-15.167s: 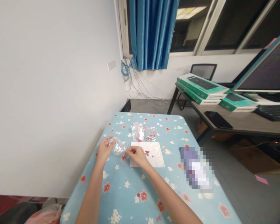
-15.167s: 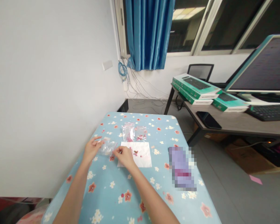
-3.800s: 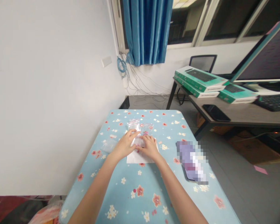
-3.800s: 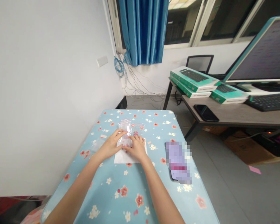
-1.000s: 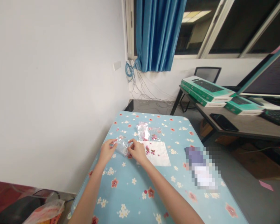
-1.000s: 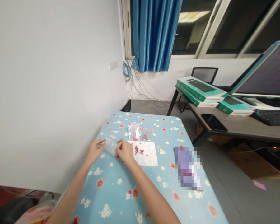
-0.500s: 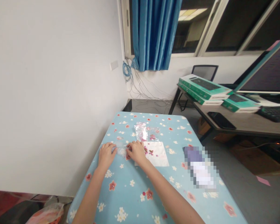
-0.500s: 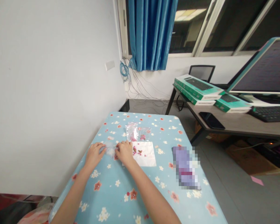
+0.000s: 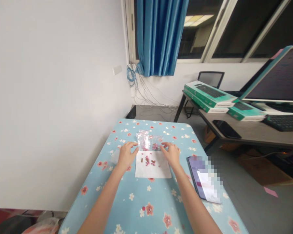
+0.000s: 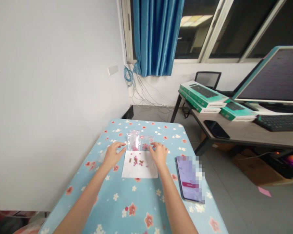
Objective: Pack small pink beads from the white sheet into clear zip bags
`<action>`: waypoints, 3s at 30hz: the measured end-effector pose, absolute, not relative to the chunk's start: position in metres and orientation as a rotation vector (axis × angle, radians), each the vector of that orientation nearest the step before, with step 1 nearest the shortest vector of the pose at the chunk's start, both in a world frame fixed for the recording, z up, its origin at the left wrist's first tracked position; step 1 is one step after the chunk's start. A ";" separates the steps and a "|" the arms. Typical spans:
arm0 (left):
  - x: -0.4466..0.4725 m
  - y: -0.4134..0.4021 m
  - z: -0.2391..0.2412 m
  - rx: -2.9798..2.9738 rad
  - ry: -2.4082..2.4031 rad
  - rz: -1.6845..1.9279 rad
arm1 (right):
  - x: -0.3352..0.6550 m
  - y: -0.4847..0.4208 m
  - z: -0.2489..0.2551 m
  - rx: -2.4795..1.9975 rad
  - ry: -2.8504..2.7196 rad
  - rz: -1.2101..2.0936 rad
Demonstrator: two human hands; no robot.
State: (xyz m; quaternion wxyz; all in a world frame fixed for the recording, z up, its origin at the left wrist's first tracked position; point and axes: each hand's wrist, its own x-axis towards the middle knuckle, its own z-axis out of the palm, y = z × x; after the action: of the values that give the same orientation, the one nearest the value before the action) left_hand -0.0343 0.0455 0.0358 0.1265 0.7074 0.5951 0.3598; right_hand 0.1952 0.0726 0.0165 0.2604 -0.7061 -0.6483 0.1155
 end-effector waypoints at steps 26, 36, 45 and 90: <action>0.054 0.096 0.013 2.085 1.871 0.931 | 0.194 0.080 0.001 -1.949 -1.669 0.350; 0.015 0.053 0.042 1.402 1.330 1.367 | 0.209 0.068 0.041 -1.415 -1.460 0.767; 0.002 0.011 0.028 0.626 1.057 1.469 | 0.186 0.035 0.071 -1.160 -1.839 1.101; 0.016 0.015 -0.006 1.268 1.380 1.508 | 0.155 0.031 0.049 -1.436 -2.060 0.645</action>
State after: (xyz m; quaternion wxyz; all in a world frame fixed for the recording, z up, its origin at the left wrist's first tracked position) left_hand 0.0156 0.0151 -0.0062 0.3598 0.4918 0.5351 0.5851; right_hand 0.1551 0.0311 0.0489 0.2710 -0.5333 -0.7648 0.2394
